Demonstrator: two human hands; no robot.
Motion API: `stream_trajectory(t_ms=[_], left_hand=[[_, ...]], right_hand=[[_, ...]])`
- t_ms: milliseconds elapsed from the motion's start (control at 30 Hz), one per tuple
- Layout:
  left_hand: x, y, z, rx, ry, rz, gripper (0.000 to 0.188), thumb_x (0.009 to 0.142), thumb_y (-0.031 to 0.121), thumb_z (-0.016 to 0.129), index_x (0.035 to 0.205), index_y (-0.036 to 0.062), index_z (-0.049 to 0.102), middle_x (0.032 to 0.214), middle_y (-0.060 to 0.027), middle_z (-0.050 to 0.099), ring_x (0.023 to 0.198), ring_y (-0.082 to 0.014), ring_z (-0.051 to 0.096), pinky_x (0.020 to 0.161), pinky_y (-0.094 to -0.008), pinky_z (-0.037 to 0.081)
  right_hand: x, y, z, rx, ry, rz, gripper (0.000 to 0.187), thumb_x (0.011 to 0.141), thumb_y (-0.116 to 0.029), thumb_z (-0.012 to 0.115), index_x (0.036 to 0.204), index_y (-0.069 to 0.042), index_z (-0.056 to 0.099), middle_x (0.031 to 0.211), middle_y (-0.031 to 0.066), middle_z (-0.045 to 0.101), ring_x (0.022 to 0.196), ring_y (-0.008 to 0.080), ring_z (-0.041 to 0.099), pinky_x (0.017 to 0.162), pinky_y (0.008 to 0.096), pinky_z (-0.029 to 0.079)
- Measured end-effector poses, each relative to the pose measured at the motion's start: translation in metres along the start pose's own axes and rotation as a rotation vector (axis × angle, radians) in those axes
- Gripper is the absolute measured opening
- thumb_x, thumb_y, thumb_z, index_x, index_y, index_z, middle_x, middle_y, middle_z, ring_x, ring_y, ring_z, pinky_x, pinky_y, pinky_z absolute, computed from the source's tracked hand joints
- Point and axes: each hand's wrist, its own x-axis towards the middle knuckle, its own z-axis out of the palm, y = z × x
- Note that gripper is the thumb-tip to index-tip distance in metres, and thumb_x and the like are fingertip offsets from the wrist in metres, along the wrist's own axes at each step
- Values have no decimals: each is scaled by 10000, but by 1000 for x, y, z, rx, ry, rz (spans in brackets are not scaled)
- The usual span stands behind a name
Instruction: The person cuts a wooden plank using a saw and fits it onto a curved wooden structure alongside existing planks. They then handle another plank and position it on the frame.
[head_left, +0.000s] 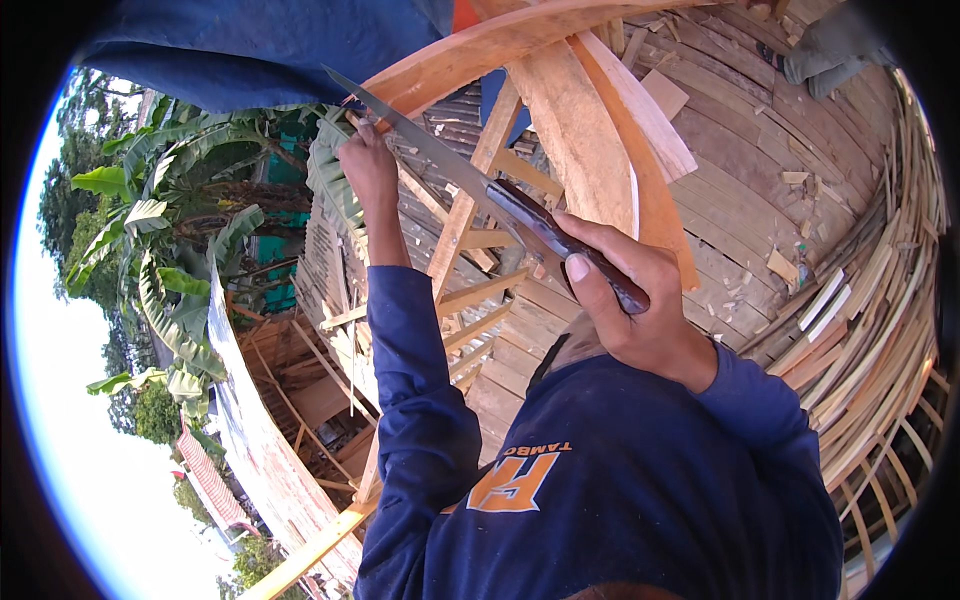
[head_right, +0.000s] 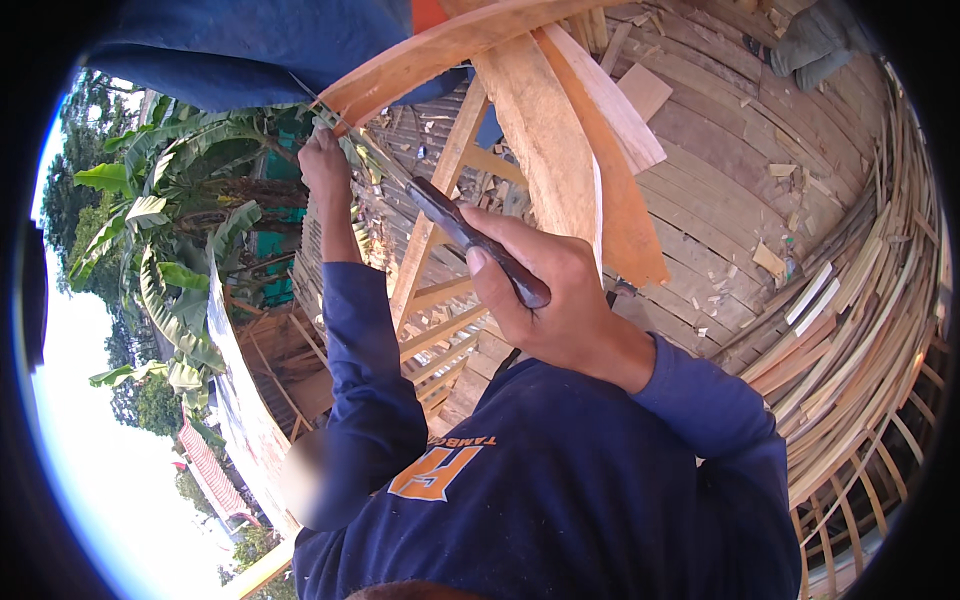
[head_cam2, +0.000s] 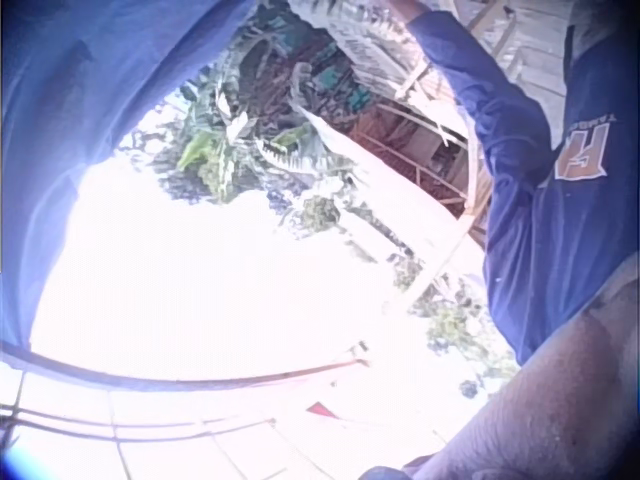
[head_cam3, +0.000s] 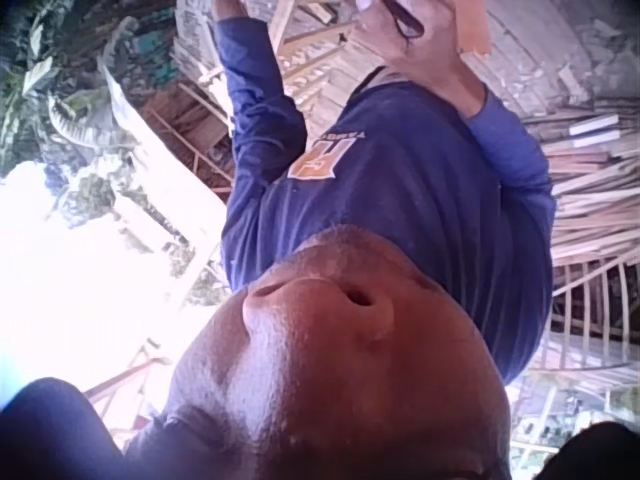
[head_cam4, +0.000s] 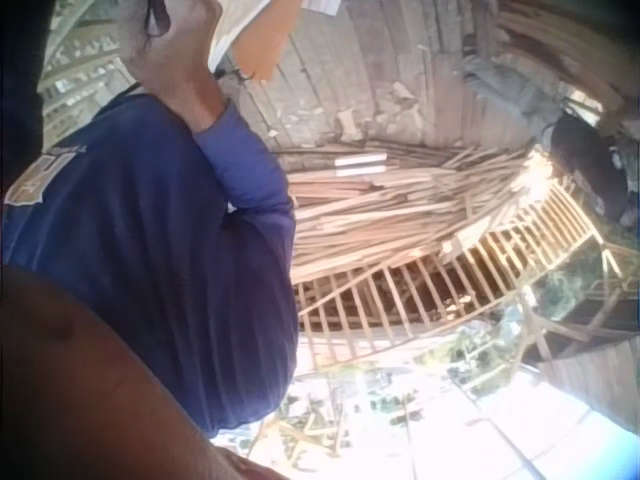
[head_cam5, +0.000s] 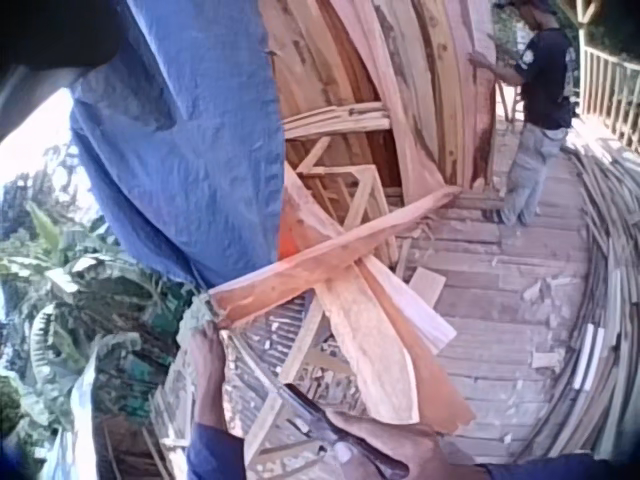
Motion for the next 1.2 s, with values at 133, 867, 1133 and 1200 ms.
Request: stream_trajectory(t_ms=[133, 867, 1133, 1200], left_hand=[[3, -2, 5, -11, 1, -34, 483, 956, 291, 441, 801, -134, 610, 676, -330, 544, 641, -474, 537, 636, -502, 402], [8, -5, 14, -27, 41, 7, 504, 953, 266, 432, 741, -156, 606, 617, -308, 554, 551, -402, 533, 597, -485, 383], [7, -5, 12, -104, 34, 56, 482, 958, 264, 427, 800, -136, 646, 583, -267, 548, 512, -343, 513, 586, -459, 390], [7, -11, 12, -68, 27, 18, 474, 959, 267, 422, 812, -115, 661, 592, -261, 555, 523, -333, 525, 596, -453, 395]], right_hand=[[18, 17, 11, 37, -2, 45, 309, 885, -104, 579, 1132, 82, 583, 714, 88, 624, 546, 57, 507, 479, 230, 409], [-19, 43, 11, 6, -38, -61, 350, 901, -105, 546, 1184, 102, 547, 899, 191, 671, 665, 159, 642, 610, 266, 506], [-13, 50, 10, -31, 0, -191, 340, 879, -89, 562, 1161, 99, 568, 854, 184, 671, 645, 154, 634, 588, 247, 497], [-17, 43, 1, 2, -27, -90, 334, 880, -91, 560, 1154, 99, 570, 883, 191, 673, 690, 165, 654, 607, 261, 509]])
